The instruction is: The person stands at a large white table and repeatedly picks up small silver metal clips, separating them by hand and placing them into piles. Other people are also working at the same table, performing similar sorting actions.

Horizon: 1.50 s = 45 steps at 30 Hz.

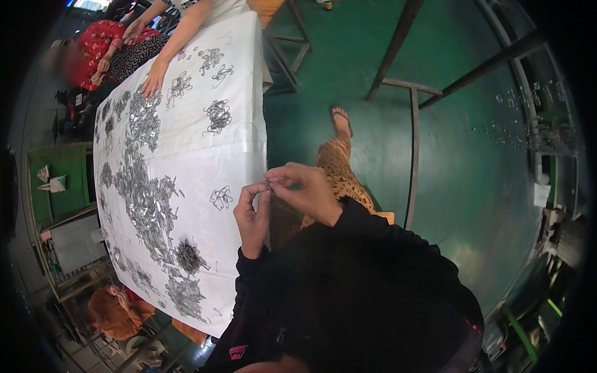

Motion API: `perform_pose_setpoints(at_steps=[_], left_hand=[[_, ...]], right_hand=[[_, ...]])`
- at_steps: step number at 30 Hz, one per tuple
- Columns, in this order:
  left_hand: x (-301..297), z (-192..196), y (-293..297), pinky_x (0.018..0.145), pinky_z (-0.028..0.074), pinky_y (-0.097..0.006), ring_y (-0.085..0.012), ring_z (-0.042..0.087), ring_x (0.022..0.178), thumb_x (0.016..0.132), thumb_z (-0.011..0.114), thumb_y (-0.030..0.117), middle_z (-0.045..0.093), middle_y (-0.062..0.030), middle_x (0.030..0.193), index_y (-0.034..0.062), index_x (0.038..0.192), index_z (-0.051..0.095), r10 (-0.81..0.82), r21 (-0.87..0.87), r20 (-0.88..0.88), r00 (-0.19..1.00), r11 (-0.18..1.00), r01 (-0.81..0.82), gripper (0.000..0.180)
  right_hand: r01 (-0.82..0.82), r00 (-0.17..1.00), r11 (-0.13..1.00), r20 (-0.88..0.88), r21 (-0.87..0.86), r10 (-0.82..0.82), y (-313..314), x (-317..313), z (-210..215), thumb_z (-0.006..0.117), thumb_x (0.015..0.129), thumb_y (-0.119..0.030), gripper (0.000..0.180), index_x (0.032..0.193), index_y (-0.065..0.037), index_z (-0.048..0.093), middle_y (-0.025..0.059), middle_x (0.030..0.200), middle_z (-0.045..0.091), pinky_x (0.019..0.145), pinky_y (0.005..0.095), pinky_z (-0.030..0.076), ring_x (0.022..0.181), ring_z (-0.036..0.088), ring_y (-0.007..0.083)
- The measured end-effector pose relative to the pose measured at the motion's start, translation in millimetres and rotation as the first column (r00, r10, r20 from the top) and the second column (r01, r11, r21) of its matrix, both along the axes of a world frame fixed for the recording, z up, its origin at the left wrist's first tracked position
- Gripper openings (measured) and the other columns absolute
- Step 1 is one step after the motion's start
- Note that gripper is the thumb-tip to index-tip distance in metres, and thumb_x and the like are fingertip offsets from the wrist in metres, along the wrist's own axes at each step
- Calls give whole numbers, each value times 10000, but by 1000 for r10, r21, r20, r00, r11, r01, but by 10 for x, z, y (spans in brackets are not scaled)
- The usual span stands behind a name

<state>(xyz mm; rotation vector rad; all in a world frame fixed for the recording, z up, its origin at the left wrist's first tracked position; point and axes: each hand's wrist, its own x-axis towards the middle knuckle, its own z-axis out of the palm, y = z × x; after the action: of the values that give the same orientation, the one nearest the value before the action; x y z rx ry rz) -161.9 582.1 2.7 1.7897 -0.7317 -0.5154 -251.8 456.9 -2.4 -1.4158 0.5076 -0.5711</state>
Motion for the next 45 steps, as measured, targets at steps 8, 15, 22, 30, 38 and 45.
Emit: perform_pose_setpoints(at_steps=[8,15,22,30,38,45], left_hand=[[-38,-4,-66,806,489,-328,-252,627,887,870,617,15,645,-123,950,-3,942,605,9,-73,329,944,997,16,75],[-244,-211,21,856,413,-412,-298,549,893,835,626,70,570,-93,868,57,929,583,241,-248,405,882,958,-148,104],[-214,-156,557,880,434,-409,-297,552,970,818,689,183,605,-106,972,35,1036,595,485,-377,259,835,847,-375,279],[-64,-579,2651,743,516,-394,-278,558,919,828,614,154,570,-87,894,71,974,649,496,332,663,561,476,-814,171],[-75,-767,2651,764,520,-394,-302,564,948,853,546,107,559,-137,962,20,921,561,345,533,691,635,350,-770,112],[246,-201,1661,755,491,-332,-297,613,822,904,563,32,616,-138,905,28,987,609,646,-71,408,645,727,-683,95]], right_hand=[[8,1000,979,-21,203,-4,-38,-103,80,659,846,-14,183,1027,8,681,68,951,681,760,241,518,871,654,119],[100,994,991,49,-90,-96,-33,-117,-16,609,850,85,182,1032,97,607,195,925,671,755,311,544,774,649,204],[-88,996,996,-30,18,88,-76,128,-49,588,878,52,231,1096,119,555,204,956,634,727,311,523,775,605,214],[-287,958,952,38,108,285,-251,398,-177,586,903,-3,250,1138,77,568,150,980,628,740,282,461,804,544,169],[-260,965,964,52,52,257,-296,288,-98,587,906,-7,259,1151,74,572,157,1033,631,733,273,476,843,573,176],[-182,983,983,28,7,182,-91,128,51,643,810,81,172,982,64,654,123,875,648,669,317,569,743,641,179]])
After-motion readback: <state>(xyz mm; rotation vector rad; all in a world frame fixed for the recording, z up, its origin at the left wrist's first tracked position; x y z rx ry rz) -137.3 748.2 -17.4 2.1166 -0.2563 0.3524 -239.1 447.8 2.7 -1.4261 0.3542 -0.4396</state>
